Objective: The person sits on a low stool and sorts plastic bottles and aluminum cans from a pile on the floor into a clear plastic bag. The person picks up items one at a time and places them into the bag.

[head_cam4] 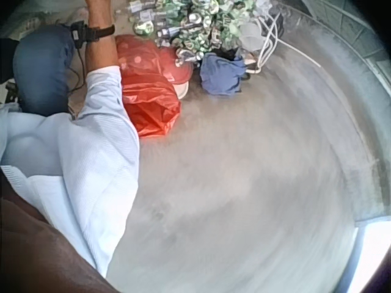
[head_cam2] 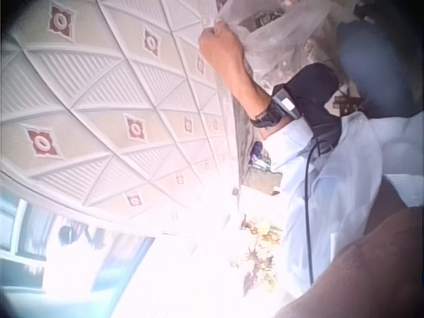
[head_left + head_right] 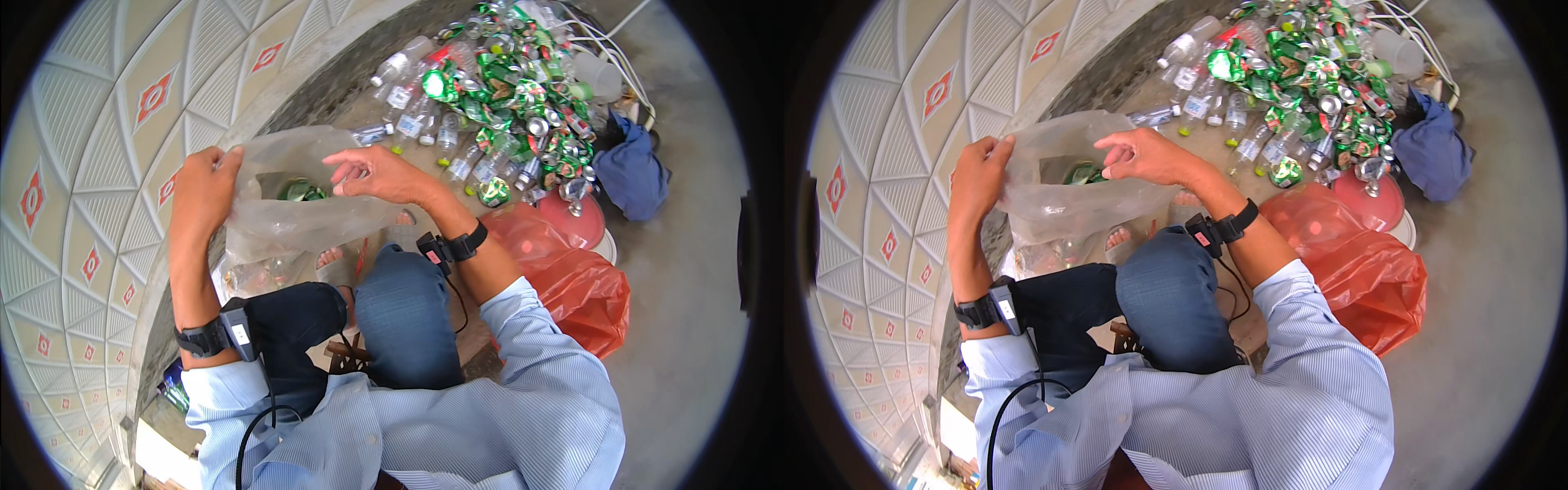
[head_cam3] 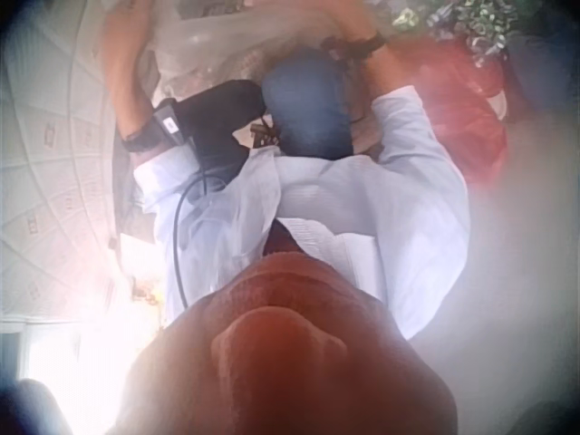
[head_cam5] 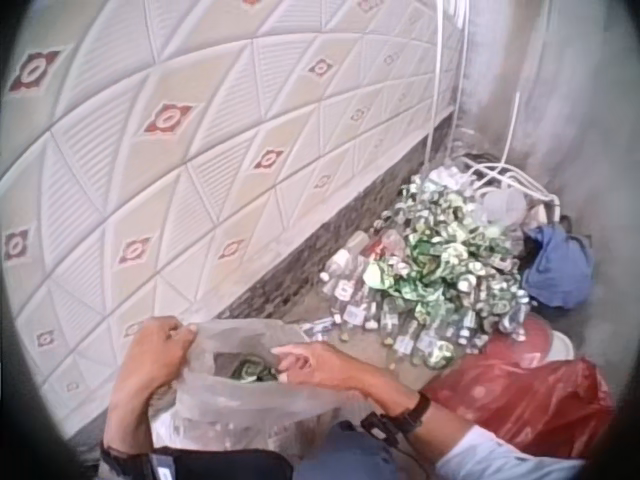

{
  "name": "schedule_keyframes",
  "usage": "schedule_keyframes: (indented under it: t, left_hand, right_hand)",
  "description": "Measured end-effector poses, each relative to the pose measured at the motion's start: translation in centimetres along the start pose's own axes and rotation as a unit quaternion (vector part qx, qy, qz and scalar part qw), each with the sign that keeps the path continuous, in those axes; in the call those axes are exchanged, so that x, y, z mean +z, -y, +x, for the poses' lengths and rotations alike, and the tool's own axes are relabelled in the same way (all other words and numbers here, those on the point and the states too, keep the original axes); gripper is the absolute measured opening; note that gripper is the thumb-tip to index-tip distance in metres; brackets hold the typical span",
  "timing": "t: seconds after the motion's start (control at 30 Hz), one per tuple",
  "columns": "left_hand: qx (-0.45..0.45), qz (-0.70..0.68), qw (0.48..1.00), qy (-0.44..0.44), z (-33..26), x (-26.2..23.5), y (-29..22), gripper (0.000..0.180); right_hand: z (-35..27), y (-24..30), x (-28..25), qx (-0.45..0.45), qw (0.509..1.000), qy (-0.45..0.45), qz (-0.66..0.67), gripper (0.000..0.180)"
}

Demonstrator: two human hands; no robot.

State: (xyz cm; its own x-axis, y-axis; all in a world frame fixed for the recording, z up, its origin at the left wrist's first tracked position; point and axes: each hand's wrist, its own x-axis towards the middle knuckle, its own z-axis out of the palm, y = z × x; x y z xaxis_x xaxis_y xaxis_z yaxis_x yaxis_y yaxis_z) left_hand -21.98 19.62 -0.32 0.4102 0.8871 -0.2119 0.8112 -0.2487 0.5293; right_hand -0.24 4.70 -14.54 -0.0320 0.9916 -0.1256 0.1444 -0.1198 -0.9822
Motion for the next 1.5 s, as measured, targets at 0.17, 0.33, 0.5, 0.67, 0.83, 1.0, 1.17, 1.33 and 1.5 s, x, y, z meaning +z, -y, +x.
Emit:
schedule_keyframes:
  t: [0.17,0.33,0.5,0.67,0.83,1.0,1.17,1.33,1.5]
  left_hand:
    - [0.004,0.000,1.000,0.005,0.0,-0.1,-0.2,0.044]
    - [0.023,0.014,0.999,0.018,0.4,0.1,0.7,0.044]
    - [0.072,0.010,0.997,-0.001,1.4,0.8,1.7,0.042]
    - [0.073,0.005,0.997,-0.011,1.5,1.4,1.6,0.041]
    - [0.027,-0.013,0.999,-0.032,1.8,0.5,1.8,0.040]
    - [0.003,0.001,0.988,-0.156,2.1,-1.2,2.9,0.037]
    - [-0.005,-0.002,0.990,-0.138,2.2,-1.3,3.0,0.039]
    - [0.015,0.055,0.985,-0.163,2.0,-1.4,3.8,0.039]
    - [-0.010,0.116,0.979,-0.166,1.9,-2.5,5.6,0.040]
  right_hand:
    - [-2.9,-1.6,-2.5,0.010,0.997,-0.052,0.057,0.052]
    - [-6.4,-3.5,-4.2,0.132,0.973,-0.174,0.068,0.059]
    - [-7.1,-6.3,-2.3,0.216,0.944,-0.247,-0.030,0.082]
    - [-5.5,-9.2,-1.5,0.202,0.946,-0.216,-0.134,0.081]
    - [-2.9,-9.3,-3.0,0.143,0.969,-0.167,-0.113,0.071]
    - [-2.1,-7.3,-3.4,0.132,0.954,-0.199,0.183,0.048]
    - [-1.7,-7.1,-3.2,0.153,0.944,-0.204,0.209,0.046]
    - [-1.6,-12.8,-3.3,0.188,0.891,-0.237,0.339,0.040]
    - [-0.1,-24.1,-1.3,0.346,0.919,-0.182,0.056,0.038]
